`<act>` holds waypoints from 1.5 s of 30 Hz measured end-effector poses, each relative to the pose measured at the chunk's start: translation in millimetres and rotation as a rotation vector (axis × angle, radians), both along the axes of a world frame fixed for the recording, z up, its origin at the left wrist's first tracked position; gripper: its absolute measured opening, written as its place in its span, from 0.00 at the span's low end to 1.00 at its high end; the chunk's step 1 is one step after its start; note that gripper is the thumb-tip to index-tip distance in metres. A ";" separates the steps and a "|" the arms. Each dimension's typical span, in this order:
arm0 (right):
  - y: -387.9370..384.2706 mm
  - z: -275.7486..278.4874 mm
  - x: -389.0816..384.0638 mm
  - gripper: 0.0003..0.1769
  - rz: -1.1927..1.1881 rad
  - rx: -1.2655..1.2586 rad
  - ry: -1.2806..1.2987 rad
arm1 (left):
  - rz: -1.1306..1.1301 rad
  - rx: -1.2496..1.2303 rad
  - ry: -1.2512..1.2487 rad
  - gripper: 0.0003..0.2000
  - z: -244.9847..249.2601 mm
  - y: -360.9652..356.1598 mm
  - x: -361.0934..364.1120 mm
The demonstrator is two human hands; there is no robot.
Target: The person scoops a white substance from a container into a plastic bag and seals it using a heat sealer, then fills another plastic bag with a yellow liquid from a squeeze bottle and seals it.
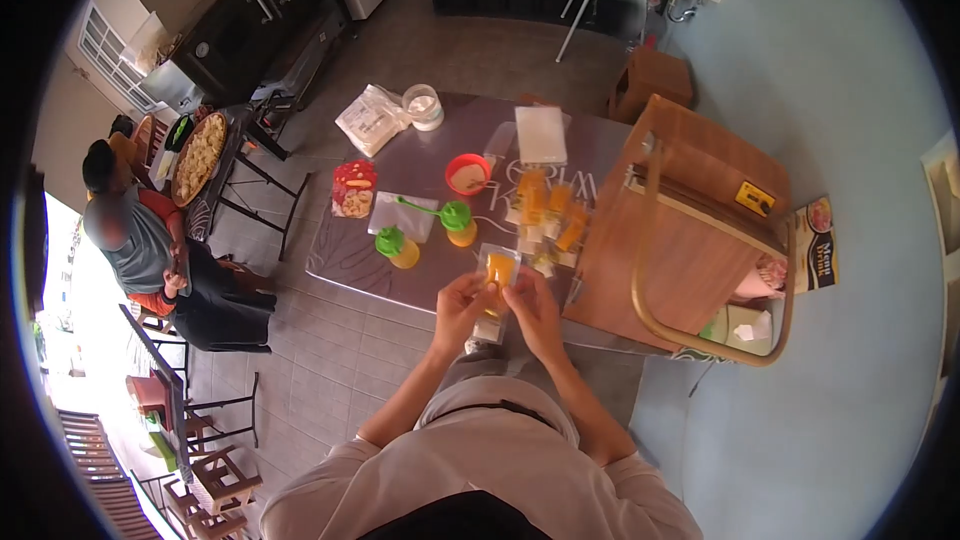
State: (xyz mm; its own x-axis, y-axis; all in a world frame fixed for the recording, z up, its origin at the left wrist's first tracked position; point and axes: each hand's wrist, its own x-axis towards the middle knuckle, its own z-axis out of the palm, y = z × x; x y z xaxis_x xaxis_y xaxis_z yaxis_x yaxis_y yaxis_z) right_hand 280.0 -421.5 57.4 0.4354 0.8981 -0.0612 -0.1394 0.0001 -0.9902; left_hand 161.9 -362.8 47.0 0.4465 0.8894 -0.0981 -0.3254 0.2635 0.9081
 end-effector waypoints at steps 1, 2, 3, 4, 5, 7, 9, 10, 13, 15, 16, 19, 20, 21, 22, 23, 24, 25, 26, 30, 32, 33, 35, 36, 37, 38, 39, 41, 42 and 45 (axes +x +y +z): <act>6.9 -3.6 -0.6 0.12 0.081 -0.051 0.056 | -0.010 0.092 0.104 0.14 -2.0 4.7 -8.2; 13.8 -7.4 -6.5 0.12 0.081 -0.051 0.057 | -0.020 0.186 0.208 0.14 -4.4 9.6 -15.7; 19.7 -11.3 -13.3 0.11 0.059 -0.067 0.048 | -0.020 0.161 0.304 0.15 -9.1 14.1 -21.8; 25.1 -15.2 -20.1 0.10 0.035 -0.084 0.041 | -0.024 0.157 0.307 0.15 -13.6 21.1 -28.2; 30.5 -21.5 -25.9 0.10 0.029 -0.091 0.045 | -0.072 0.114 0.292 0.15 -18.3 26.9 -33.6; 38.5 -30.8 -38.0 0.10 -0.141 -0.121 0.126 | -0.135 0.058 0.286 0.16 -13.1 34.5 -44.1; 39.1 -29.6 -39.1 0.10 -0.179 -0.158 0.178 | -0.258 -0.067 0.316 0.15 -5.6 43.5 -51.9; 40.1 -28.1 -37.2 0.10 -0.205 -0.186 0.215 | -0.271 -0.068 0.316 0.15 -9.6 48.3 -57.0; 41.6 -36.1 -33.6 0.10 -0.220 -0.240 0.306 | -0.551 -0.181 0.187 0.15 -32.0 58.2 -72.8; 40.9 -37.1 -34.6 0.10 -0.186 -0.296 0.282 | -0.630 -0.014 0.340 0.14 -36.4 64.3 -79.3; 40.8 -37.3 -34.9 0.10 -0.155 -0.312 0.289 | -0.627 -0.015 0.343 0.14 -33.7 64.3 -80.9; 46.6 -52.9 -31.3 0.10 -0.166 -0.287 0.381 | -0.600 -0.154 0.359 0.12 -23.7 65.3 -83.3; 49.3 -61.6 -28.6 0.11 -0.211 -0.254 0.466 | -0.568 -0.255 0.327 0.12 -22.7 65.7 -84.3; 52.2 -64.2 -27.3 0.11 -0.208 -0.255 0.464 | -0.536 -0.358 0.294 0.12 -22.6 65.8 -85.2; 54.6 -66.9 -26.2 0.11 -0.202 -0.272 0.505 | -0.533 -0.360 0.294 0.12 -26.3 66.8 -86.2; 56.7 -69.2 -25.1 0.12 -0.196 -0.288 0.546 | -0.549 -0.347 0.320 0.14 -33.6 69.3 -87.0; 59.6 -68.8 -25.4 0.12 -0.192 -0.287 0.547 | -0.564 -0.332 0.347 0.15 -38.3 72.1 -86.7; 62.9 -67.7 -26.0 0.12 -0.216 -0.306 0.552 | -0.561 -0.329 0.348 0.15 -42.2 73.4 -85.7; 65.6 -66.3 -24.5 0.12 -0.241 -0.323 0.556 | -0.543 -0.338 0.347 0.15 -45.7 73.7 -83.5; 74.2 -82.2 -5.0 0.13 -0.160 -0.273 0.646 | -0.582 -0.308 0.315 0.18 -54.5 73.7 -67.3; 89.5 -102.4 21.2 0.11 -0.199 -0.325 0.456 | -0.626 -0.317 0.389 0.19 -60.5 69.3 -60.7; 96.2 -111.4 44.3 0.15 -0.160 -0.384 0.307 | -0.671 -0.331 0.462 0.21 -63.9 66.7 -58.8; 120.4 -142.5 75.1 0.21 -0.353 -0.360 0.056 | -0.614 -0.320 0.462 0.22 -73.2 63.0 -57.9; 131.7 -160.9 93.8 0.21 -0.343 -0.355 0.058 | -0.564 -0.314 0.462 0.23 -77.1 62.9 -58.3; 140.2 -180.9 113.1 0.23 -0.311 -0.314 0.009 | -0.553 -0.316 0.466 0.23 -79.4 63.2 -58.9; 144.3 -196.8 126.0 0.26 -0.278 -0.275 -0.039 | -0.499 -0.338 0.465 0.23 -81.3 63.0 -60.3; 145.0 -209.5 133.0 0.26 -0.268 -0.276 -0.034 | -0.446 -0.360 0.465 0.22 -83.4 62.3 -62.6; 146.4 -224.8 140.5 0.28 -0.310 -0.243 -0.486 | -0.391 -0.357 0.474 0.22 -89.5 59.7 -67.6; 145.0 -220.5 137.6 0.28 -0.299 -0.241 -0.485 | -0.345 -0.348 0.479 0.22 -92.7 59.3 -69.8; 129.1 -190.4 115.4 0.30 -0.128 -0.599 -0.992 | -0.291 -0.355 0.507 0.22 -103.7 57.1 -77.0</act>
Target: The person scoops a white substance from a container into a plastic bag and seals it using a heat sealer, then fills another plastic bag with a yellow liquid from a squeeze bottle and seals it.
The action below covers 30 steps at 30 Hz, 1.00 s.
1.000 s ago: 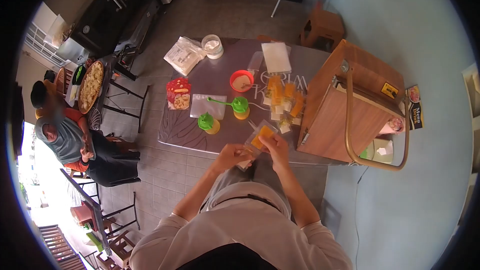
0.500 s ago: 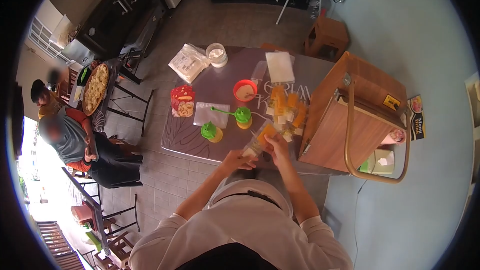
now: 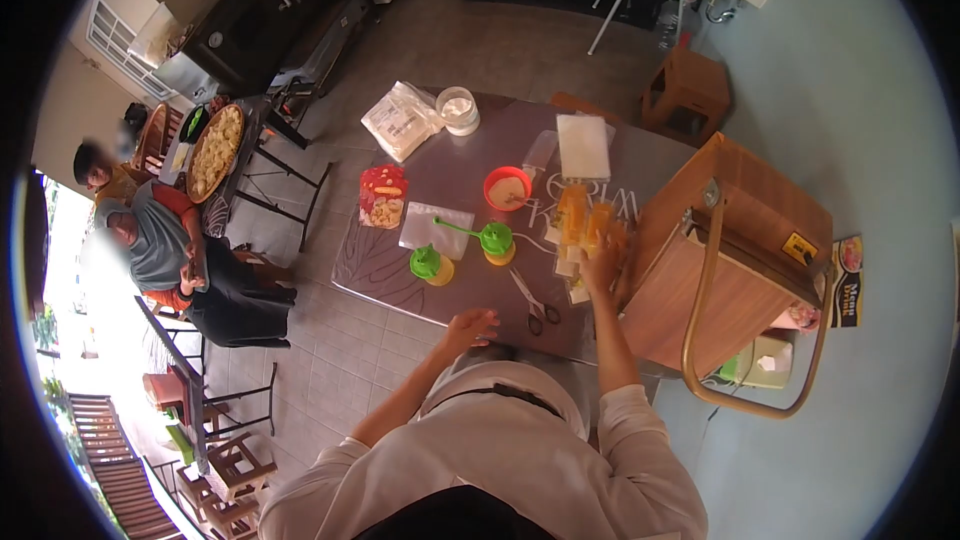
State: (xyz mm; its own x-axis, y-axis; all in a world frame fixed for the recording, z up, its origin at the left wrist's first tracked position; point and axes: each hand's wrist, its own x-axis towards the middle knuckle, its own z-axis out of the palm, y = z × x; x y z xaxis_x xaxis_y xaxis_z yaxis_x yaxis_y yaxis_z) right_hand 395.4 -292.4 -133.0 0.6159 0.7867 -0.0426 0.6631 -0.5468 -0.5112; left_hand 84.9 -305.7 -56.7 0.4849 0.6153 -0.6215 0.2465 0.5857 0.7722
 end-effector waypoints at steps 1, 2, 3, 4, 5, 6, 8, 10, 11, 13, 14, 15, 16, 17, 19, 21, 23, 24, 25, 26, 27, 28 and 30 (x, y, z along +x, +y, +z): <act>-4.4 4.2 -8.8 0.30 0.072 -0.027 -0.118 | 0.008 -0.004 0.002 0.22 -0.3 -0.9 -0.6; -9.0 9.1 -15.6 0.30 0.144 -0.052 -0.235 | 0.014 0.040 0.034 0.22 -0.6 -1.8 -1.1; -12.5 3.3 -18.6 0.30 0.153 -0.055 -0.232 | 0.021 0.084 0.068 0.22 -0.6 -2.8 -2.0; -14.4 -11.7 -19.9 0.29 0.168 -0.034 -0.266 | 0.030 0.082 0.071 0.22 -3.1 -4.3 -3.5; -16.0 -25.2 -18.7 0.29 0.184 -0.011 -0.302 | 0.044 0.075 0.065 0.22 -5.3 -5.5 -4.1; -15.5 -22.0 -19.4 0.29 0.197 -0.006 -0.304 | 0.061 0.071 0.056 0.22 -7.1 -5.8 -4.0; -15.0 -6.9 -25.2 0.27 0.164 0.013 -0.305 | 0.124 0.060 0.044 0.21 -7.0 -10.1 -4.6; -15.5 13.3 -36.8 0.26 0.144 0.055 -0.317 | 0.188 0.054 0.032 0.20 -9.8 -11.5 -6.6; -14.0 20.1 -43.0 0.24 0.105 0.091 -0.322 | 0.278 0.129 0.040 0.18 -13.1 -11.0 -10.4; -12.3 20.8 -52.1 0.22 0.174 0.191 -0.280 | 0.365 0.205 0.055 0.17 -19.6 -2.6 -24.2; -16.2 21.1 -56.8 0.21 0.232 0.278 -0.243 | 0.510 0.285 0.084 0.15 -23.7 3.3 -33.9; -24.0 25.2 -63.9 0.21 0.228 0.266 -0.243 | 0.652 0.356 0.110 0.13 -28.8 6.4 -43.4; -27.9 32.1 -72.6 0.21 0.271 0.276 -0.251 | 0.738 0.387 0.141 0.13 -35.1 15.5 -54.1; -27.7 38.0 -79.9 0.21 0.315 0.293 -0.262 | 0.825 0.423 0.167 0.13 -40.4 30.3 -65.3; -39.2 38.9 -91.4 0.21 0.328 0.236 -0.216 | 0.829 0.461 0.354 0.13 -43.5 63.3 -86.6; -51.2 33.1 -105.9 0.22 0.374 0.215 -0.051 | 0.761 0.665 0.521 0.14 -78.8 104.4 -102.9; -64.9 34.7 -118.5 0.24 0.389 0.204 -0.069 | 0.613 0.906 0.673 0.17 -95.2 141.0 -105.6; -73.0 29.6 -122.7 0.25 0.409 0.191 -0.120 | 0.605 0.908 0.669 0.17 -93.5 153.5 -104.3; -80.0 27.7 -128.5 0.26 0.427 0.178 -0.174 | 0.481 0.892 0.795 0.19 -92.4 165.5 -100.4; -86.4 26.3 -134.8 0.26 0.417 0.180 -0.179 | 0.357 0.875 0.914 0.21 -90.9 174.2 -97.2; -91.6 26.4 -140.4 0.26 0.384 0.165 -0.135 | 0.353 0.882 0.902 0.21 -90.7 180.1 -95.3; -95.2 26.1 -145.3 0.26 0.350 0.150 -0.092 | 0.280 0.890 0.962 0.22 -90.9 185.2 -93.1; -100.2 24.6 -156.2 0.26 0.298 0.135 -0.104 | 0.187 0.922 0.967 0.18 -93.4 192.7 -92.4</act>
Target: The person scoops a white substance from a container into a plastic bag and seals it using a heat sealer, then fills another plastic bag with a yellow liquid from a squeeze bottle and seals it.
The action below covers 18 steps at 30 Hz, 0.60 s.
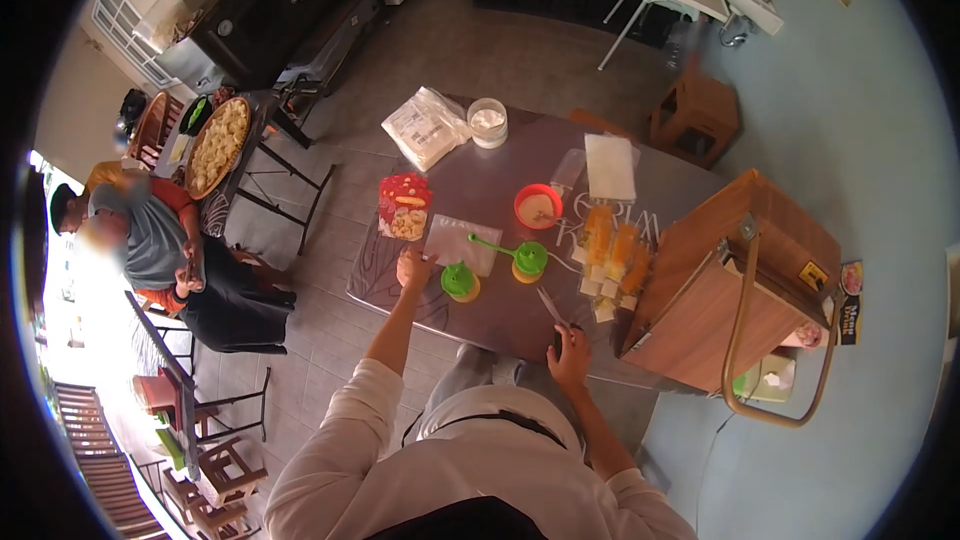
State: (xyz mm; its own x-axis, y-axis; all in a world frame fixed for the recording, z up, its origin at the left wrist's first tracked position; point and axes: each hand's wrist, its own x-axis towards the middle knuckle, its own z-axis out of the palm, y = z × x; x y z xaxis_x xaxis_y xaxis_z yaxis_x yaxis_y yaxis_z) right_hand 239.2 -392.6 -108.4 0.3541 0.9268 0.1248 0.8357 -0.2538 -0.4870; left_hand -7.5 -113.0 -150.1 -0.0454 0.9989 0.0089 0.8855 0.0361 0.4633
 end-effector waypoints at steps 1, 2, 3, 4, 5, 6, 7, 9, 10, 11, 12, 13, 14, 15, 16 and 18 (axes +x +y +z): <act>-3.8 -0.9 -6.4 0.27 -0.042 -0.017 0.001 | -0.010 -0.005 -0.005 0.18 -2.8 1.8 -1.1; -5.9 -2.2 -12.3 0.27 -0.051 -0.023 -0.004 | 0.017 -0.065 -0.040 0.16 -5.6 3.6 -1.7; -6.0 -3.1 -18.0 0.27 -0.070 -0.025 0.027 | 0.045 -0.123 -0.075 0.13 -3.5 4.8 -1.2; -5.9 -4.2 -23.6 0.27 -0.087 -0.026 0.059 | 0.039 -0.128 -0.078 0.13 -1.3 4.4 -1.4; -4.6 -5.9 -29.0 0.27 -0.093 -0.030 0.056 | 0.042 -0.085 -0.104 0.11 0.9 3.1 -2.3; -0.6 -5.8 -34.9 0.28 -0.066 -0.026 0.069 | 0.044 -0.042 -0.130 0.09 5.7 2.0 -4.1; 3.8 -6.2 -40.8 0.30 -0.040 -0.021 0.083 | 0.037 -0.045 -0.132 0.09 10.8 1.2 -6.8; 18.1 -9.4 -54.2 0.31 -0.014 -0.033 0.185 | -0.022 0.061 -0.042 0.08 19.5 2.7 -12.7; 29.1 -10.5 -61.2 0.32 0.021 -0.041 0.290 | -0.028 0.065 -0.043 0.08 16.3 5.6 -15.9; 41.9 -11.7 -68.8 0.32 0.016 -0.035 0.289 | -0.071 0.234 -0.073 0.08 13.4 8.1 -19.5; 54.8 -11.8 -77.4 0.34 0.021 -0.047 0.392 | -0.111 0.401 -0.102 0.08 10.9 9.5 -24.2; 67.3 -13.5 -86.0 0.35 0.029 -0.061 0.495 | -0.112 0.401 -0.101 0.08 16.2 8.9 -28.2; 82.0 -15.8 -95.7 0.35 0.032 -0.062 0.496 | -0.091 0.362 -0.175 0.08 21.2 6.9 -31.9; 97.8 -22.0 -105.6 0.36 -0.005 -0.022 0.637 | -0.068 0.324 -0.248 0.08 28.8 4.5 -35.7; 111.7 -28.5 -113.3 0.37 -0.039 0.018 0.780 | -0.061 0.327 -0.244 0.08 34.3 2.2 -40.8; 135.1 -39.8 -127.0 0.37 -0.043 0.037 0.684 | 0.042 0.181 -0.661 0.09 47.2 -2.8 -54.3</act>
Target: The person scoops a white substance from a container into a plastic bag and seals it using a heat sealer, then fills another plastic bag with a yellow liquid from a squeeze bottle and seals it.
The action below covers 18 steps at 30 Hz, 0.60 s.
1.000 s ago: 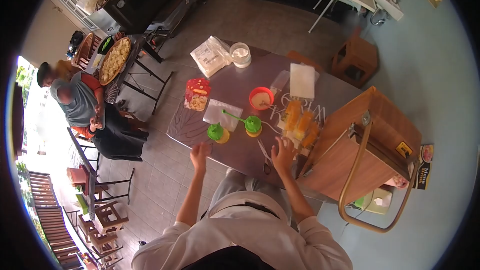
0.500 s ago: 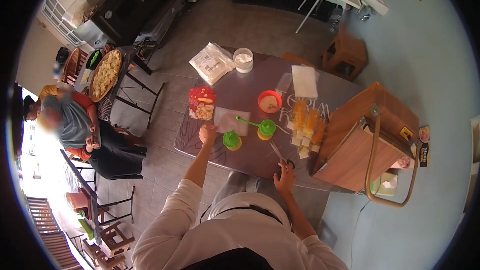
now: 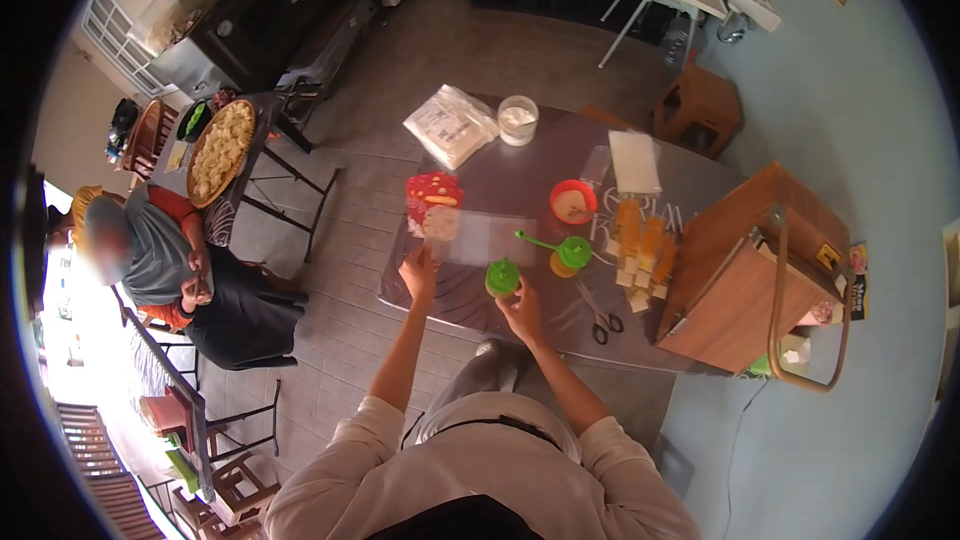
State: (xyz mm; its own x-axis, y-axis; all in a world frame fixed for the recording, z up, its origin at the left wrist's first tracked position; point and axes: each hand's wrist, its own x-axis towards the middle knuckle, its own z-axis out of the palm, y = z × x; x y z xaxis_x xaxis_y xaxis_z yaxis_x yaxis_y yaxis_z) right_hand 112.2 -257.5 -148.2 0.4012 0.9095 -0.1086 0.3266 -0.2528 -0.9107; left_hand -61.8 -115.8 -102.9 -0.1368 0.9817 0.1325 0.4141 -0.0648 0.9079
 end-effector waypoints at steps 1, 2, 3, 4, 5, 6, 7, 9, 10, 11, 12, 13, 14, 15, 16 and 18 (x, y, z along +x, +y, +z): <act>9.7 -16.4 -8.2 0.38 -0.022 0.012 -0.099 | 0.012 0.006 0.009 0.09 10.6 -2.9 -7.6; 22.0 -32.4 -16.9 0.37 -0.041 0.228 -0.259 | 0.059 -0.035 -0.126 0.10 21.3 -6.5 -15.1; 29.6 -34.4 -26.3 0.37 -0.033 0.232 -0.248 | 0.104 -0.075 -0.261 0.11 24.8 -7.9 -24.0; 38.1 -36.4 -33.7 0.36 -0.048 0.204 -0.162 | 0.131 -0.084 -0.395 0.13 28.4 -8.1 -33.3; 45.2 -38.2 -40.6 0.35 -0.062 0.172 -0.077 | 0.140 -0.081 -0.389 0.13 32.1 -8.8 -44.2; 50.5 -42.0 -44.3 0.34 -0.047 0.118 -0.056 | 0.137 -0.062 -0.481 0.13 41.5 -10.0 -55.4; 53.5 -32.5 -49.6 0.34 -0.040 0.120 -0.050 | 0.132 -0.040 -0.575 0.12 56.8 -12.2 -64.7; 54.4 -9.5 -57.0 0.36 0.044 0.044 0.271 | 0.136 -0.040 -0.602 0.13 89.8 -19.8 -79.3; 51.6 -0.2 -60.2 0.36 0.073 0.031 0.318 | 0.140 -0.049 -0.619 0.13 103.9 -23.8 -84.4; 47.7 9.8 -60.8 0.36 0.074 0.038 0.318 | 0.141 -0.059 -0.637 0.13 111.0 -26.1 -89.1; 42.4 29.3 -61.2 0.34 0.033 -0.053 0.466 | 0.054 -0.073 -0.635 0.13 112.0 -28.5 -97.3; 37.0 47.0 -60.5 0.33 -0.008 -0.144 0.613 | 0.049 -0.068 -0.635 0.13 115.4 -31.9 -99.5; 29.9 58.8 -57.2 0.33 -0.011 -0.139 0.612 | -0.050 -0.142 -0.633 0.13 121.7 -36.6 -100.3; 19.9 68.3 -51.5 0.32 -0.015 -0.048 0.756 | -0.152 -0.220 -0.629 0.13 126.6 -41.1 -99.9; 9.5 80.6 -45.3 0.31 -0.023 0.047 0.897 | -0.240 -0.295 -0.619 0.12 128.6 -44.4 -98.0; -3.6 110.5 -29.2 0.31 -0.020 0.089 0.925 | -0.389 -0.368 -0.600 0.12 132.6 -49.4 -89.5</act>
State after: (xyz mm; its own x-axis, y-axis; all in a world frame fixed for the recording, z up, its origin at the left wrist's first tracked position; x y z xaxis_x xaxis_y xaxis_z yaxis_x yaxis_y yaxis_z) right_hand 83.0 -261.1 -37.7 0.2052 0.9239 -0.3230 -0.5430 -0.1671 -0.8229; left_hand -151.3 -165.3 29.7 0.2789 0.9399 -0.1967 -0.1413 0.2428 0.9597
